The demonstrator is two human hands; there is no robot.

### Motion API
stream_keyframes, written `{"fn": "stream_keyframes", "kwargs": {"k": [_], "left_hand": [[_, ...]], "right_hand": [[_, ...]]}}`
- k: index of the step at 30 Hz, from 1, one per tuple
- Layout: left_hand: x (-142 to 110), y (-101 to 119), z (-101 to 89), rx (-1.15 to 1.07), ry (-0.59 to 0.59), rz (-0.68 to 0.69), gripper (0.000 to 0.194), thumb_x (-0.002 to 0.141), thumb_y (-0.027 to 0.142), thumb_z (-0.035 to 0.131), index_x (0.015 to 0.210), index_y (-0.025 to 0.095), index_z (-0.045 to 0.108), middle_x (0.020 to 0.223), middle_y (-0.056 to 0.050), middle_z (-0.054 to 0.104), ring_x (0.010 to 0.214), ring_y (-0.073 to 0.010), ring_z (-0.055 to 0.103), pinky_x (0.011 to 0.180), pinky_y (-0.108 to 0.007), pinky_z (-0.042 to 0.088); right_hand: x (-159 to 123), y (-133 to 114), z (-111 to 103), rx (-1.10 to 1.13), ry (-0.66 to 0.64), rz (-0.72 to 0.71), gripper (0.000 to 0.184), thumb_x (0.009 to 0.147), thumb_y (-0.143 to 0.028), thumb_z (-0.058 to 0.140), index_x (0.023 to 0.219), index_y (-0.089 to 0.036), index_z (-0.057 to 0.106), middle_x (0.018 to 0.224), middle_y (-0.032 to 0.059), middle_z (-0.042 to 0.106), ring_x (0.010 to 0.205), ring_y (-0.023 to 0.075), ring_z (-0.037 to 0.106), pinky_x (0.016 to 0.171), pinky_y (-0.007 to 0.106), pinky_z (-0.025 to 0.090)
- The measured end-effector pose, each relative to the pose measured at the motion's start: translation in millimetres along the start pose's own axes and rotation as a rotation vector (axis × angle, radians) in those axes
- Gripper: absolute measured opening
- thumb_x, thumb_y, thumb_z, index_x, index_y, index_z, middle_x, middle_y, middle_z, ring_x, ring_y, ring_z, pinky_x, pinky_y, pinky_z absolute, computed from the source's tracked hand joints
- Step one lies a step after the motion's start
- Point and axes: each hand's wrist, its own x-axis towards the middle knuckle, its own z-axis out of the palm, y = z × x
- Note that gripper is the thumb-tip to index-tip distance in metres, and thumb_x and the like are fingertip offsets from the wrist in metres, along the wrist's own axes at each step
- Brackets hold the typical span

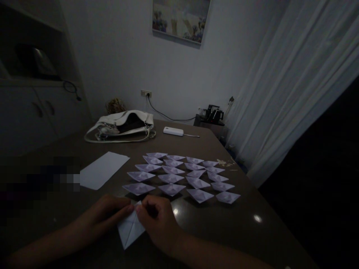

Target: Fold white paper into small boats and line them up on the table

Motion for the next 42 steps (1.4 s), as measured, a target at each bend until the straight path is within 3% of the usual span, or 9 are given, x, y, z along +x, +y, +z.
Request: {"fn": "stream_keyframes", "kwargs": {"k": [4, 9, 19, 28, 39, 42], "left_hand": [[-2.0, 2.0, 1.1, -0.055, 0.024, -0.030, 0.049, 0.093, 0.055, 0.041, 0.070, 0.018, 0.063, 0.062, 0.002, 0.055, 0.061, -0.0138, 0.049, 0.057, -0.021, 0.042], [-2.1, 6.1, 1.1, -0.106, -0.053, -0.034, 0.049, 0.094, 0.055, 0.042, 0.073, 0.017, 0.066, 0.062, 0.001, 0.056, 0.058, -0.0130, 0.048, 0.054, -0.019, 0.041], [2.2, 4.5, -3.5, -0.196, 0.021, -0.079, 0.044, 0.094, 0.049, 0.043, 0.077, 0.015, 0.066, 0.068, -0.001, 0.065, 0.063, -0.0153, 0.059, 0.056, -0.021, 0.045], [0.9, 0.9, -2.3, -0.141, 0.076, -0.051, 0.043, 0.096, 0.047, 0.042, 0.077, 0.016, 0.066, 0.068, -0.001, 0.066, 0.062, -0.0150, 0.059, 0.056, -0.022, 0.045], [0.6, 0.5, 0.2, -0.146, 0.088, -0.090, 0.041, 0.094, 0.048, 0.045, 0.083, 0.016, 0.070, 0.075, -0.003, 0.071, 0.070, -0.0179, 0.063, 0.063, -0.023, 0.049], [1.5, 4.6, -2.0, -0.245, -0.003, -0.094, 0.041, 0.095, 0.047, 0.044, 0.085, 0.016, 0.069, 0.075, -0.003, 0.069, 0.069, -0.0167, 0.062, 0.060, -0.022, 0.048]], "right_hand": [[0.5, 1.3, -0.8, 0.009, -0.007, -0.001, 0.030, 0.088, -0.035, 0.055, 0.064, -0.018, 0.046, 0.060, -0.0049, 0.038, 0.056, 0.0099, 0.034, 0.050, 0.022, 0.027], [0.8, 2.2, -1.0, -0.007, 0.008, -0.006, 0.030, 0.088, -0.035, 0.056, 0.064, -0.018, 0.046, 0.060, -0.0047, 0.039, 0.057, 0.0097, 0.036, 0.051, 0.022, 0.028], [1.1, 5.7, 0.9, 0.202, -0.121, 0.142, 0.041, 0.084, -0.056, 0.060, 0.083, -0.015, 0.059, 0.063, -0.0032, 0.050, 0.050, 0.0079, 0.046, 0.045, 0.019, 0.036], [3.1, 4.0, 1.1, 0.211, -0.088, 0.182, 0.041, 0.082, -0.055, 0.063, 0.087, -0.014, 0.060, 0.064, -0.0036, 0.051, 0.047, 0.0058, 0.044, 0.043, 0.017, 0.035], [5.6, 7.5, 0.0, 0.192, -0.124, 0.161, 0.051, 0.079, -0.065, 0.061, 0.066, -0.015, 0.058, 0.053, -0.0046, 0.046, 0.044, 0.0057, 0.041, 0.042, 0.017, 0.032], [4.8, 9.3, -0.8, 0.180, -0.106, 0.155, 0.050, 0.079, -0.062, 0.061, 0.063, -0.015, 0.057, 0.053, -0.0043, 0.045, 0.045, 0.0064, 0.040, 0.042, 0.017, 0.031]]}}
